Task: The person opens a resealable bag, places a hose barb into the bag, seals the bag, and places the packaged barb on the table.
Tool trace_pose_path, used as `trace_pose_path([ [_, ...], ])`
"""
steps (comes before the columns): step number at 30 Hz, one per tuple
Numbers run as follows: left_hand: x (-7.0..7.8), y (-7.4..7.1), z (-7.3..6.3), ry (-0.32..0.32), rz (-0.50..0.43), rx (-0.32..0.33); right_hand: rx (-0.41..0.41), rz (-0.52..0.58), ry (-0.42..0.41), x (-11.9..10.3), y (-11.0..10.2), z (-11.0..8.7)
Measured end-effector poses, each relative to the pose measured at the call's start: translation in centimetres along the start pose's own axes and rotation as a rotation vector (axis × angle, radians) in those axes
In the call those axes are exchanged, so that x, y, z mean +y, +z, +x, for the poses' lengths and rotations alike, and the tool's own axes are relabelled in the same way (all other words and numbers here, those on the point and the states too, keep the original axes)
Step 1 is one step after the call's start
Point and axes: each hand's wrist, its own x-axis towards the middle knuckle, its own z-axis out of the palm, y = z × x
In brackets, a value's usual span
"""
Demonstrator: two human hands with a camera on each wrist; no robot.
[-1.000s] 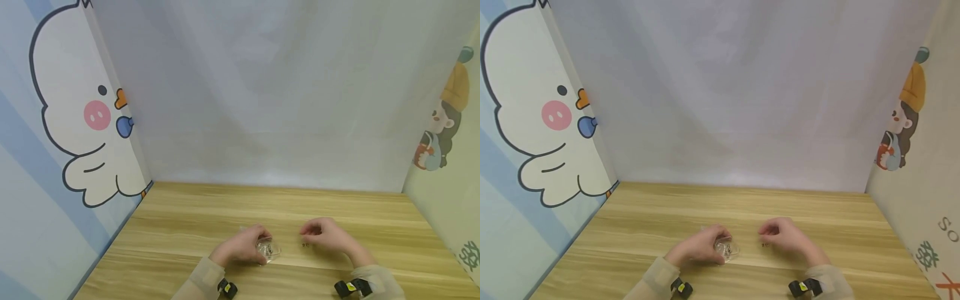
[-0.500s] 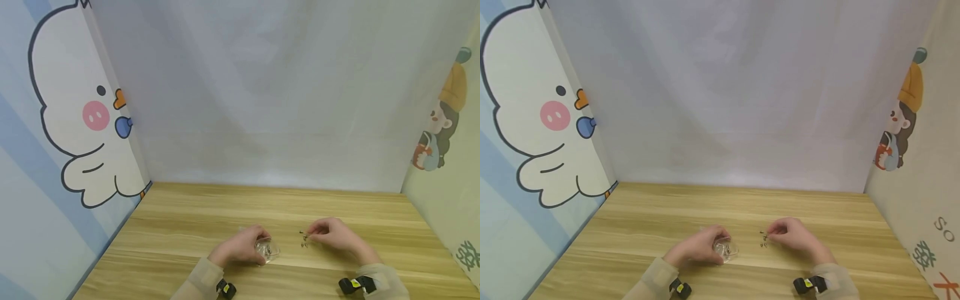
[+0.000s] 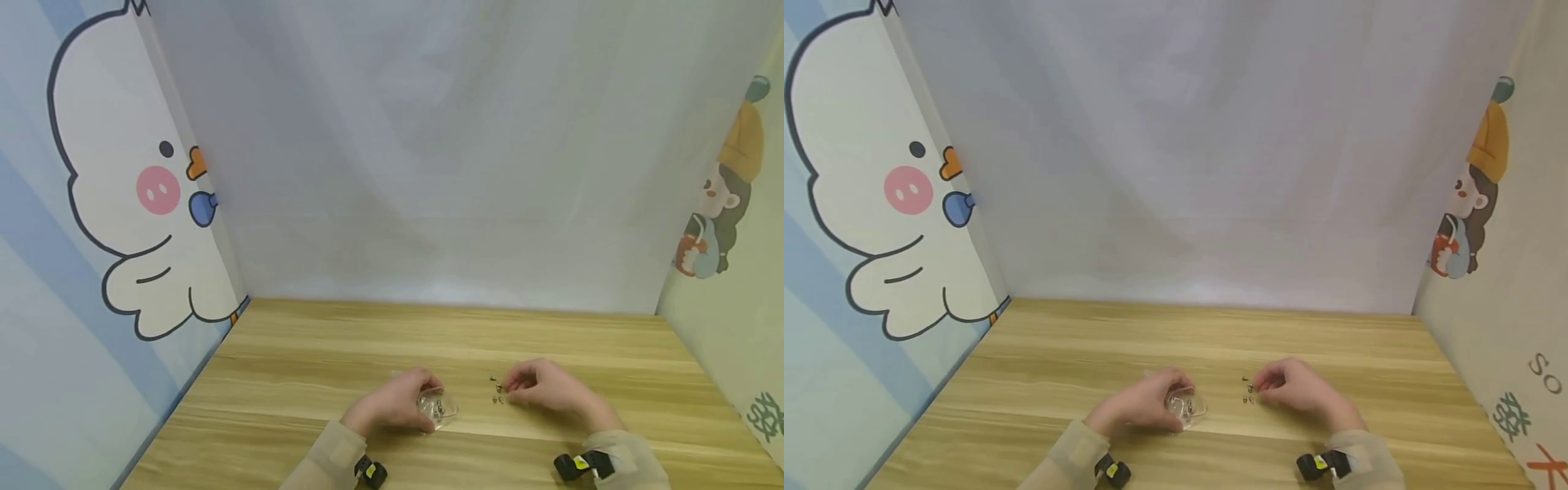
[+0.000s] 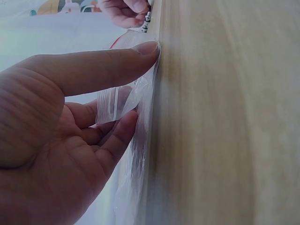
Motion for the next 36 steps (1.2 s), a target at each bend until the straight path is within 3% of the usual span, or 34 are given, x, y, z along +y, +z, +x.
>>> trace_pose_path([
  [18, -0.1, 0.3, -0.4, 0.001, -0.04, 0.012, -0.033, 0.048, -0.004, 0.0, 1.2, -0.3],
  [36, -0.4, 0.1, 0.0, 0.027, 0.016, 0.018, -0.02, 0.023, -0.033, 0.1, 1.1, -0.1],
])
